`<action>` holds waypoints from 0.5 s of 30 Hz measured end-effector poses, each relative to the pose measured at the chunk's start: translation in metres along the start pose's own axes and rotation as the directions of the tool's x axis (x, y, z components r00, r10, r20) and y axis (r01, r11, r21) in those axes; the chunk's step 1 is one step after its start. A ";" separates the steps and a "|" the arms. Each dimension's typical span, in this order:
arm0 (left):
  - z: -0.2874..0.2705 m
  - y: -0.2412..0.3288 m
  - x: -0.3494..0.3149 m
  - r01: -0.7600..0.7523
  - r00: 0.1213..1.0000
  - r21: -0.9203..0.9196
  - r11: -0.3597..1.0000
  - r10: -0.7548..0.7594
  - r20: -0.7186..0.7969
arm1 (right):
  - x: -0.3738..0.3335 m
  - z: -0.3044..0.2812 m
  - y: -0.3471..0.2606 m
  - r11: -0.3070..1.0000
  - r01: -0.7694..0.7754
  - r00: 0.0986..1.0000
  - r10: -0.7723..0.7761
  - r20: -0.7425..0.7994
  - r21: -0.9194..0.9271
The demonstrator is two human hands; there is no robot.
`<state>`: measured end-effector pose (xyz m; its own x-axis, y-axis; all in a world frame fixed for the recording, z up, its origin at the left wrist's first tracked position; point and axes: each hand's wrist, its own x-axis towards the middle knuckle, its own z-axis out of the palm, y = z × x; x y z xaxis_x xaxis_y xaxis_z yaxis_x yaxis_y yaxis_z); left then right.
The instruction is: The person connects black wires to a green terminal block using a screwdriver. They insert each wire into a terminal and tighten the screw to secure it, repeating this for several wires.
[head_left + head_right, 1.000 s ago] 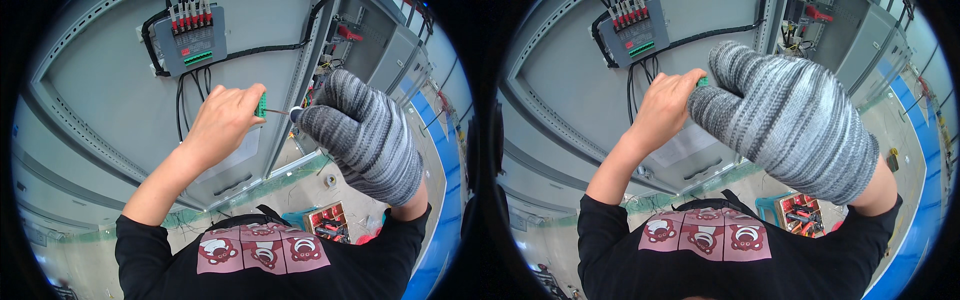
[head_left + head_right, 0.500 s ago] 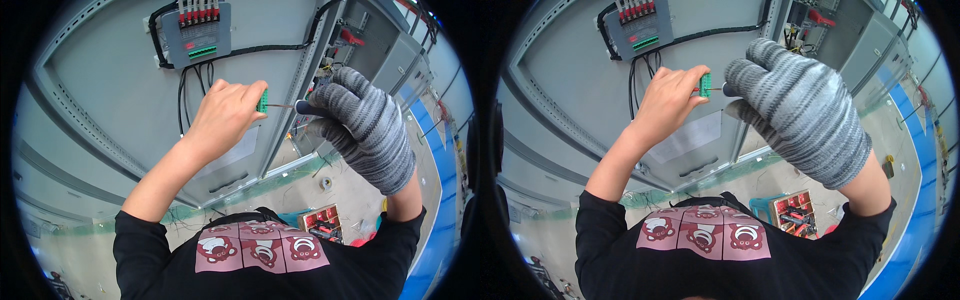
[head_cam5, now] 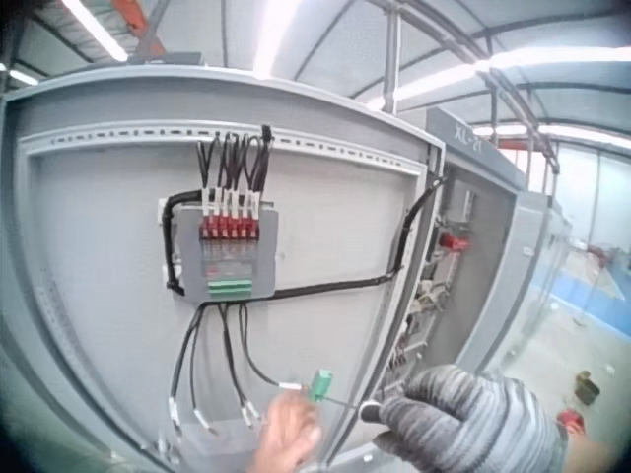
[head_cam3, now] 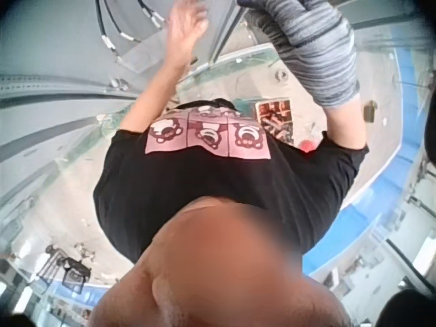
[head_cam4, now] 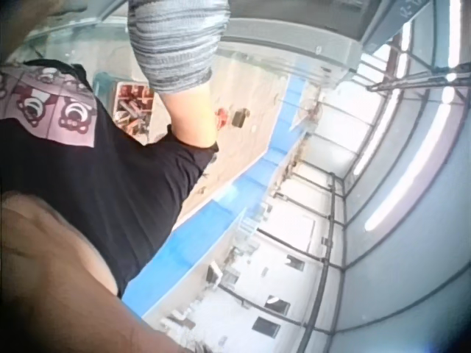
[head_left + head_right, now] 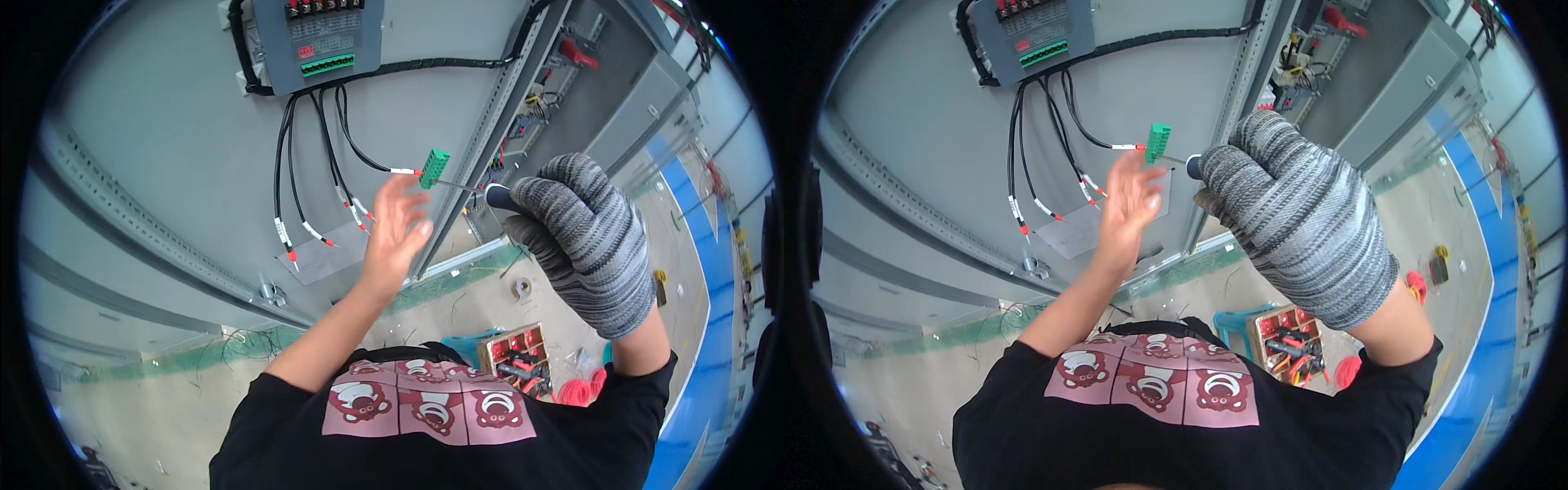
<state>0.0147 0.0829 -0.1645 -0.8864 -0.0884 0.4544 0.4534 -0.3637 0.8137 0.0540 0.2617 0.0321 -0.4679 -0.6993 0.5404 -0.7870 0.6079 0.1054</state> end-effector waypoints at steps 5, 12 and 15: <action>0.009 0.003 0.043 -0.165 0.948 -0.206 0.965 0.213 0.236 | -0.005 0.007 -0.014 0.996 -0.087 0.993 0.084 -0.083 -0.026; 0.001 -0.014 0.049 -0.209 0.910 -0.241 0.948 0.279 0.306 | -0.007 -0.004 -0.058 0.919 -0.395 0.911 0.391 -0.130 -0.002; 0.005 -0.010 0.060 -0.196 0.904 -0.318 0.928 0.297 0.308 | -0.002 -0.011 -0.069 0.899 -0.432 0.896 0.418 -0.151 -0.076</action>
<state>-0.0423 0.0861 -0.1433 -0.6378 0.0980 0.7639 0.5649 -0.6147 0.5505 0.1144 0.2255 0.0330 -0.6877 -0.3154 0.6539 -0.4743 0.8771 -0.0758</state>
